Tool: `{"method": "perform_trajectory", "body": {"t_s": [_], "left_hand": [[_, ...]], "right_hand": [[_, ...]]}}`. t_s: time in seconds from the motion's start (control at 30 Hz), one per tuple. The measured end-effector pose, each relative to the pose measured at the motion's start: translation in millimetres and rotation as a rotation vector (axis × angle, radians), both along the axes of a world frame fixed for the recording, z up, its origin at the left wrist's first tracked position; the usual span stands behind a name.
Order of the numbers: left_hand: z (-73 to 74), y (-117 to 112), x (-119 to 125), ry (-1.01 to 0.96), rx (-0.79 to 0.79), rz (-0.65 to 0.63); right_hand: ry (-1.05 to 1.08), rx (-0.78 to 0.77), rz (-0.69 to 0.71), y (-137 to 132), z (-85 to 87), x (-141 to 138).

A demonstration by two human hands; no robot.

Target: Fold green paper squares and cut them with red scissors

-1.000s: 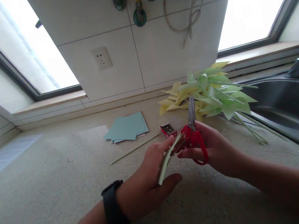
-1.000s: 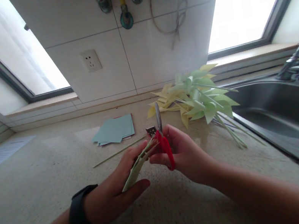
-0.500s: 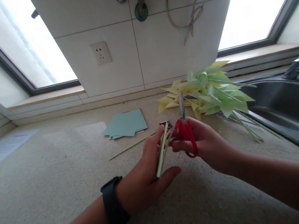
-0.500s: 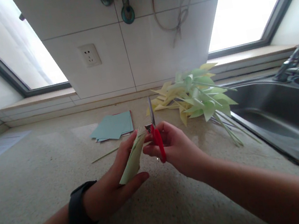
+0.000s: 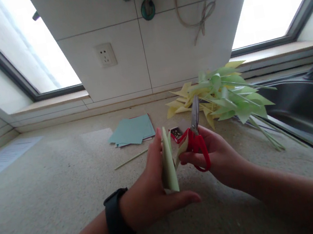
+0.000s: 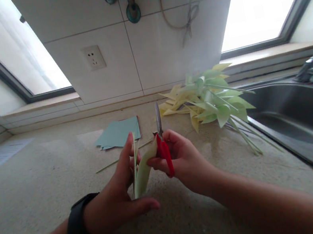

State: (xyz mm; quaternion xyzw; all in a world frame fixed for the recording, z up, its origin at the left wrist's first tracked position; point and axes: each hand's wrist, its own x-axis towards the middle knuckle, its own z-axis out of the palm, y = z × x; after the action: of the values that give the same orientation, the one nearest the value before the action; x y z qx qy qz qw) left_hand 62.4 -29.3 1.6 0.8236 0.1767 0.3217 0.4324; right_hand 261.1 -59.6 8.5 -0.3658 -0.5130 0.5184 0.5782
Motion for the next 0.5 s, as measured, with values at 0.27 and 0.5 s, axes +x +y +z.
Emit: {"method": "perform_trajectory", "body": {"t_s": [0.27, 0.5], "left_hand": [[-9.7, 12, -2, -0.292, -0.478, -0.117], [-7.1, 17, -2, -0.214, -0.475, -0.136]], "right_hand": [[-0.075, 0.109, -0.03, -2, 0.1, 17], [-0.13, 0.127, -0.049, -3, 1.3, 22]]}}
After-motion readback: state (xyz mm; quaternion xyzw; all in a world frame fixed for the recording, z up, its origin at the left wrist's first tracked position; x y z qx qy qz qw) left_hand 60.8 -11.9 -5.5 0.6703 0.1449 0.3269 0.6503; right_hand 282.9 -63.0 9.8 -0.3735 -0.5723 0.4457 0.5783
